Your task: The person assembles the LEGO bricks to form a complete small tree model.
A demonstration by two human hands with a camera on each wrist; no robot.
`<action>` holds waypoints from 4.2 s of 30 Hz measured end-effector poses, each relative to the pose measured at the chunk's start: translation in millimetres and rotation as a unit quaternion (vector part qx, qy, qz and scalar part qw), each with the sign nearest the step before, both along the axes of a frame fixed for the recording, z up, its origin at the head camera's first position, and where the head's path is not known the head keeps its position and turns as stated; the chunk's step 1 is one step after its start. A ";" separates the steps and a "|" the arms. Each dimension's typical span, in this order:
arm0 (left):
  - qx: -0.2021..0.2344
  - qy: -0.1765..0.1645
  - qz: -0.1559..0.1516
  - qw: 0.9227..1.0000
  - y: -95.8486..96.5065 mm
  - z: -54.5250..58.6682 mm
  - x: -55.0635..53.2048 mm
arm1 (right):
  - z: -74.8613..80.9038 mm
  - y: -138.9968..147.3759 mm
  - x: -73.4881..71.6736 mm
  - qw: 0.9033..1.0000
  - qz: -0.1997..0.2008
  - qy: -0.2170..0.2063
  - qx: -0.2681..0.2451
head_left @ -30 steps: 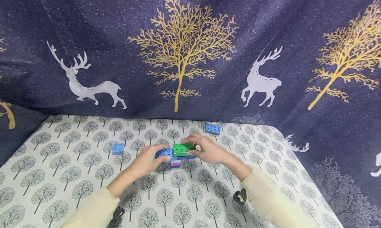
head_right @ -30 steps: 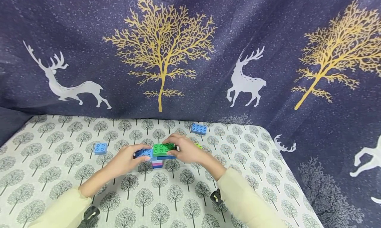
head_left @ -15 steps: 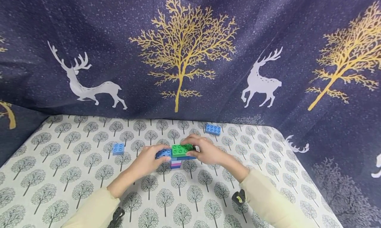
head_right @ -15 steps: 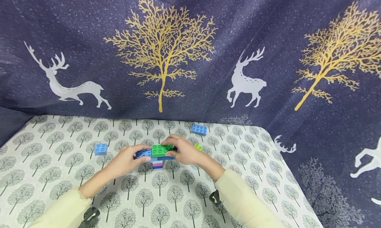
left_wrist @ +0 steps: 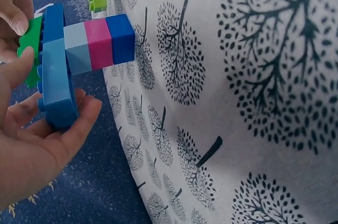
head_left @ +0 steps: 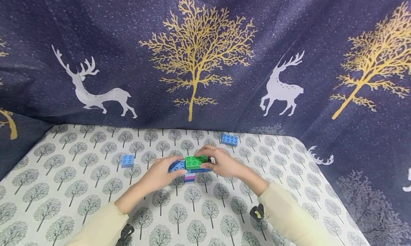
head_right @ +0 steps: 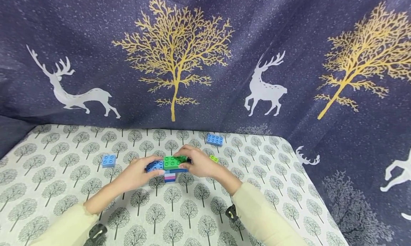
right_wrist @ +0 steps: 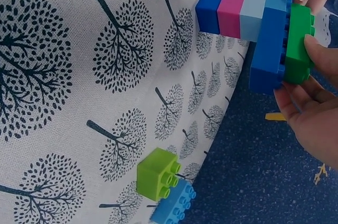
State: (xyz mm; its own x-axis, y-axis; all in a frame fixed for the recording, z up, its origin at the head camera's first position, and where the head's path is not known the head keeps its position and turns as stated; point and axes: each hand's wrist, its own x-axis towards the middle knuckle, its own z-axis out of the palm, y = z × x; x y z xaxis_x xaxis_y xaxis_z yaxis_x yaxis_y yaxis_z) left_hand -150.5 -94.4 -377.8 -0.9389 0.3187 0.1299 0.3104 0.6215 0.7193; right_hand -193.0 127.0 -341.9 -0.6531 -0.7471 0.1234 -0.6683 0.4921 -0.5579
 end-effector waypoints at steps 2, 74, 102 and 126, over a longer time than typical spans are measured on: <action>0.004 -0.003 -0.002 1.000 0.6 0.1 -0.1 | 0.3 0.0 0.1 1.000 0.000 0.000 0.001; 0.024 0.032 0.006 0.999 10.6 1.7 -3.1 | -12.7 18.6 -9.5 0.979 -0.015 -0.180 -0.099; 0.025 0.002 -0.009 1.000 -2.0 -2.9 -2.7 | -10.5 17.5 -7.3 0.979 -0.038 -0.184 -0.079; -0.061 0.014 0.029 0.998 -117.0 0.9 -19.3 | -9.6 17.7 -6.0 0.984 -0.041 -0.160 -0.071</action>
